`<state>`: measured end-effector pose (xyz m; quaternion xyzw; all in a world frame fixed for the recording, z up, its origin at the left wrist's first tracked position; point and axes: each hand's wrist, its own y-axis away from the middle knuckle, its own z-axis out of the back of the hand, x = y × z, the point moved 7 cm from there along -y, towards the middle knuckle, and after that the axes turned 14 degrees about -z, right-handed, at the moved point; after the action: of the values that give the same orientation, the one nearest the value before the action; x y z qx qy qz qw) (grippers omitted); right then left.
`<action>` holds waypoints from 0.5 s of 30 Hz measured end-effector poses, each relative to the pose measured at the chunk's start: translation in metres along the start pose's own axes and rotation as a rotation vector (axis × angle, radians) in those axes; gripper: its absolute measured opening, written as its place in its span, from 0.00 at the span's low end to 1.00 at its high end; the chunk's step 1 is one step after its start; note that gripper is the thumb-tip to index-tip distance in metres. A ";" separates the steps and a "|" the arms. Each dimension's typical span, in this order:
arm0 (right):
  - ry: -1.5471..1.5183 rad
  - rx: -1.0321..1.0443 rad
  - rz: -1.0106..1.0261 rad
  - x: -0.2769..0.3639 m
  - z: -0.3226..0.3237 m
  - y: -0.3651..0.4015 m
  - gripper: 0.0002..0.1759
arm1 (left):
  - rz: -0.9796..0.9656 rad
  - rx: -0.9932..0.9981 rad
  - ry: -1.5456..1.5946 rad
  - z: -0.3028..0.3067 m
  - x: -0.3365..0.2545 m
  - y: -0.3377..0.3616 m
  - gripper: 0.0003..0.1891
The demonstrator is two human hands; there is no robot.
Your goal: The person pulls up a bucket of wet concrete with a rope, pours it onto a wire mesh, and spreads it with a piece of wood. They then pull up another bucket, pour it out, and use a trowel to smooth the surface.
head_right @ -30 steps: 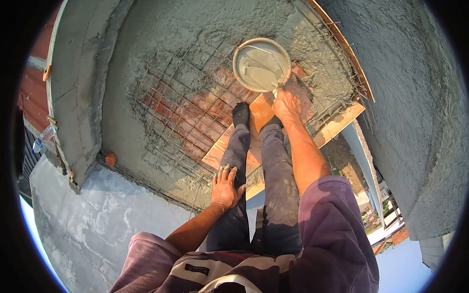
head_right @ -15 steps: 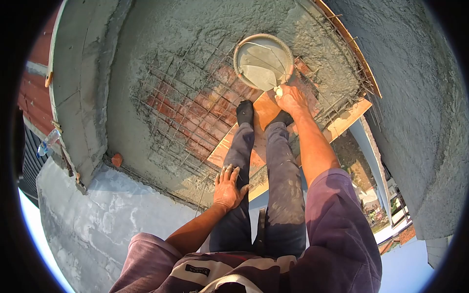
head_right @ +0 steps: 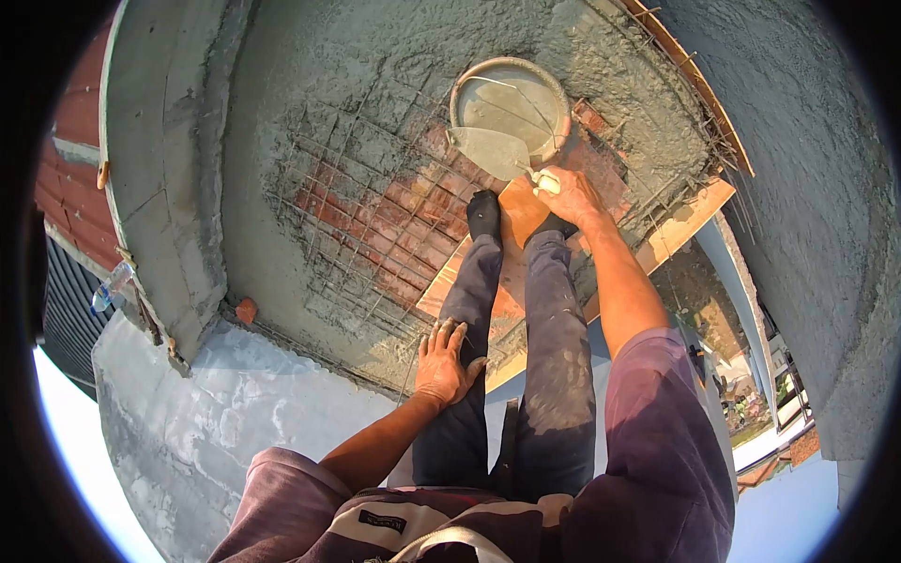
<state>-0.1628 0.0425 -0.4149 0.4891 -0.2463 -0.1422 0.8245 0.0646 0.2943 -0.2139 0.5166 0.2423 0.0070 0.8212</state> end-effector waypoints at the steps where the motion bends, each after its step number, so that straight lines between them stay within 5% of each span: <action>1: -0.019 -0.012 0.026 -0.003 -0.001 0.008 0.26 | -0.003 0.007 -0.013 0.000 -0.001 -0.002 0.43; 6: -0.170 -0.148 0.073 -0.038 -0.002 0.078 0.25 | -0.009 0.037 -0.059 -0.003 -0.005 -0.007 0.44; 15: -0.736 -0.451 -0.305 -0.177 -0.026 0.202 0.23 | -0.043 0.105 -0.166 0.002 -0.016 -0.016 0.46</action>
<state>-0.2983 0.2430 -0.2954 0.2451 -0.4107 -0.4765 0.7377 0.0472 0.2804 -0.2207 0.5524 0.1844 -0.0662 0.8102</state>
